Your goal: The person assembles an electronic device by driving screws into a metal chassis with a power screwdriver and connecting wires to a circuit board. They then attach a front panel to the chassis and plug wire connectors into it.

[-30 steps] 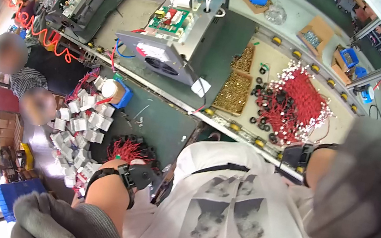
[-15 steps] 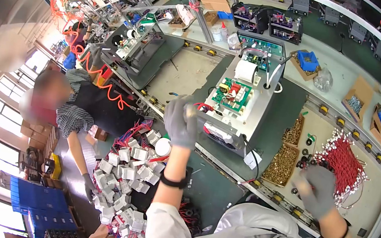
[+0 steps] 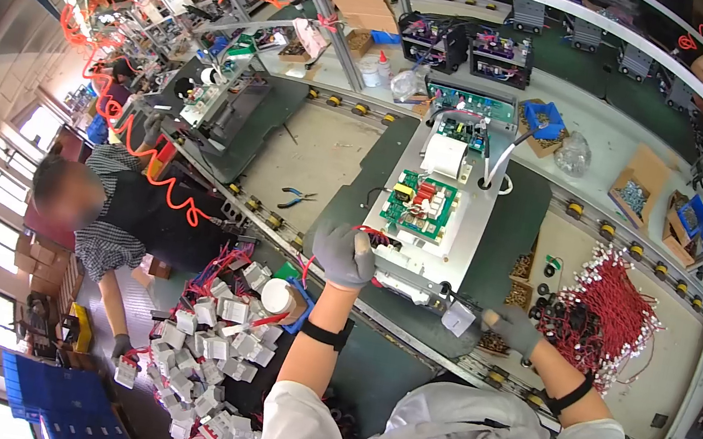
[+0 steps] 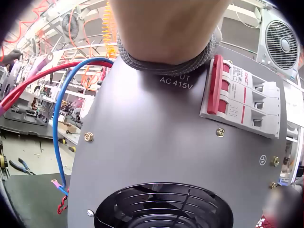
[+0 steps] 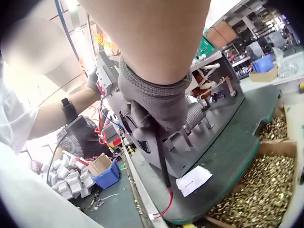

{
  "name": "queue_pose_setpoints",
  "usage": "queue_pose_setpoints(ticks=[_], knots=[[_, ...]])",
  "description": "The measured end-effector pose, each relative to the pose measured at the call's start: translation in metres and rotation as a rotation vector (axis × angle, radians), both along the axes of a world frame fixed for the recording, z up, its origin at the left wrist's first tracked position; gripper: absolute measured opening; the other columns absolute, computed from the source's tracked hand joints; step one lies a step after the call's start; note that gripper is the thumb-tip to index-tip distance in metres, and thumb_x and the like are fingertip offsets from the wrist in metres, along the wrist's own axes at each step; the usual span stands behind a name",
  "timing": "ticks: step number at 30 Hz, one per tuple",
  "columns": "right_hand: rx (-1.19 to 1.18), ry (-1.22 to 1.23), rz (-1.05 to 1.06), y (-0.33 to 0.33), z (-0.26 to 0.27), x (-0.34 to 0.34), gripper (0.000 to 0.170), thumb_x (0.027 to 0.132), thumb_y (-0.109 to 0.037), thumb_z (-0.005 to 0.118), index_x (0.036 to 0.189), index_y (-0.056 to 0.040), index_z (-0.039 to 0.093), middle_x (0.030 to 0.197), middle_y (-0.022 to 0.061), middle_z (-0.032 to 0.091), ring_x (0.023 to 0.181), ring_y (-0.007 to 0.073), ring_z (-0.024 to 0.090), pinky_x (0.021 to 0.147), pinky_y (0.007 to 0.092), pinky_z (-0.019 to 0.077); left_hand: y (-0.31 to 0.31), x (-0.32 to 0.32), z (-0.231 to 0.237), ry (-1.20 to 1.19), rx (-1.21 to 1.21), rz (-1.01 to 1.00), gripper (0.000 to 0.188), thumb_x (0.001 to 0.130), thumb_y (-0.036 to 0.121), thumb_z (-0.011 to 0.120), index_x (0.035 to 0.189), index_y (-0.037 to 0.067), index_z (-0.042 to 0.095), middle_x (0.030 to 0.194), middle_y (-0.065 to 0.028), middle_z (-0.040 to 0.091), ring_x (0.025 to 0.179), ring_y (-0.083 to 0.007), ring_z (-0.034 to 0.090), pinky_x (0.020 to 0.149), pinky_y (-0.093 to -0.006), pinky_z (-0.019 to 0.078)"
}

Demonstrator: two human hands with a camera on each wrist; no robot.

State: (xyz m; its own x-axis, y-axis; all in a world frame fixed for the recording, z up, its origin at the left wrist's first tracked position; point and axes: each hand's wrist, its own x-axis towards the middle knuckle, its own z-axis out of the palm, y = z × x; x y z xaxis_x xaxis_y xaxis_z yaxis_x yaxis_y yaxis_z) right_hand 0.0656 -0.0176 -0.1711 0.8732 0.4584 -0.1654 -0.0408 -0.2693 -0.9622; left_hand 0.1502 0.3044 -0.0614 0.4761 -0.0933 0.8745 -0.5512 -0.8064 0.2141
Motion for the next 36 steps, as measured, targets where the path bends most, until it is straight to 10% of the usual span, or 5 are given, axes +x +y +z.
queue_pose_setpoints(ticks=[11, 21, 28, 33, 36], knots=[[-0.545, -0.108, -0.433, -0.152, 0.073, -0.049, 0.026, 0.078, -0.028, 0.067, 0.072, -0.0029, 0.064, 0.062, 0.0073, 0.06, 0.059, 0.0158, 0.057, 0.054, 0.0295, 0.0437, -0.126, -0.092, 0.005, 0.187, 0.044, -0.099, 0.021, 0.069, 0.012, 0.05, 0.051, 0.009, 0.041, 0.05, -0.0074, 0.037, 0.046, -0.0251, 0.033, 0.048, -0.0365, 0.0253], [-1.345, -1.003, 0.462, -0.16, 0.181, 0.038, 0.025, 0.064, -0.015, 0.066, 0.088, -0.0185, 0.061, 0.095, -0.003, 0.057, 0.105, 0.0166, 0.051, 0.106, 0.039, 0.028, -0.217, -0.153, 0.008, 0.401, 0.16, -0.37, 0.019, 0.068, 0.032, 0.063, 0.071, 0.014, 0.056, 0.063, -0.0029, 0.046, 0.058, -0.0206, 0.044, 0.053, -0.0348, 0.0308], [-1.269, -0.771, 0.298, -0.215, 0.123, 0.065, 0.027, 0.068, -0.011, 0.066, 0.094, -0.0148, 0.061, 0.118, 0.0037, 0.052, 0.122, 0.0235, 0.041, 0.106, 0.0419, 0.0297, -0.219, -0.154, 0.04, 0.725, 0.087, -1.112, 0.049, 0.077, 0.019, 0.06, 0.123, 0.005, 0.049, 0.101, -0.0143, 0.056, 0.083, -0.0265, 0.056, 0.078, -0.038, 0.0439], [-1.066, -0.746, 0.115, -0.224, 0.157, 0.022, 0.031, 0.072, -0.015, 0.063, 0.103, -0.0174, 0.062, 0.112, 0.0079, 0.056, 0.11, 0.0281, 0.05, 0.091, 0.0431, 0.0424, -0.179, -0.108, 0.028, 1.088, -0.199, -1.079, 0.037, 0.082, 0.013, 0.056, 0.118, 0.004, 0.054, 0.102, -0.0146, 0.058, 0.089, -0.0262, 0.057, 0.079, -0.0351, 0.0455], [-1.195, -0.207, 0.203, -0.208, 0.168, -0.011, 0.023, 0.077, -0.024, 0.058, 0.096, -0.0114, 0.06, 0.099, 0.0122, 0.059, 0.096, 0.0322, 0.056, 0.079, 0.0421, 0.0458, -0.177, -0.08, 0.021, 1.163, -0.251, -0.906, 0.032, 0.082, 0.012, 0.057, 0.113, 0.004, 0.057, 0.103, -0.0159, 0.06, 0.091, -0.0291, 0.06, 0.079, -0.0362, 0.0479]])
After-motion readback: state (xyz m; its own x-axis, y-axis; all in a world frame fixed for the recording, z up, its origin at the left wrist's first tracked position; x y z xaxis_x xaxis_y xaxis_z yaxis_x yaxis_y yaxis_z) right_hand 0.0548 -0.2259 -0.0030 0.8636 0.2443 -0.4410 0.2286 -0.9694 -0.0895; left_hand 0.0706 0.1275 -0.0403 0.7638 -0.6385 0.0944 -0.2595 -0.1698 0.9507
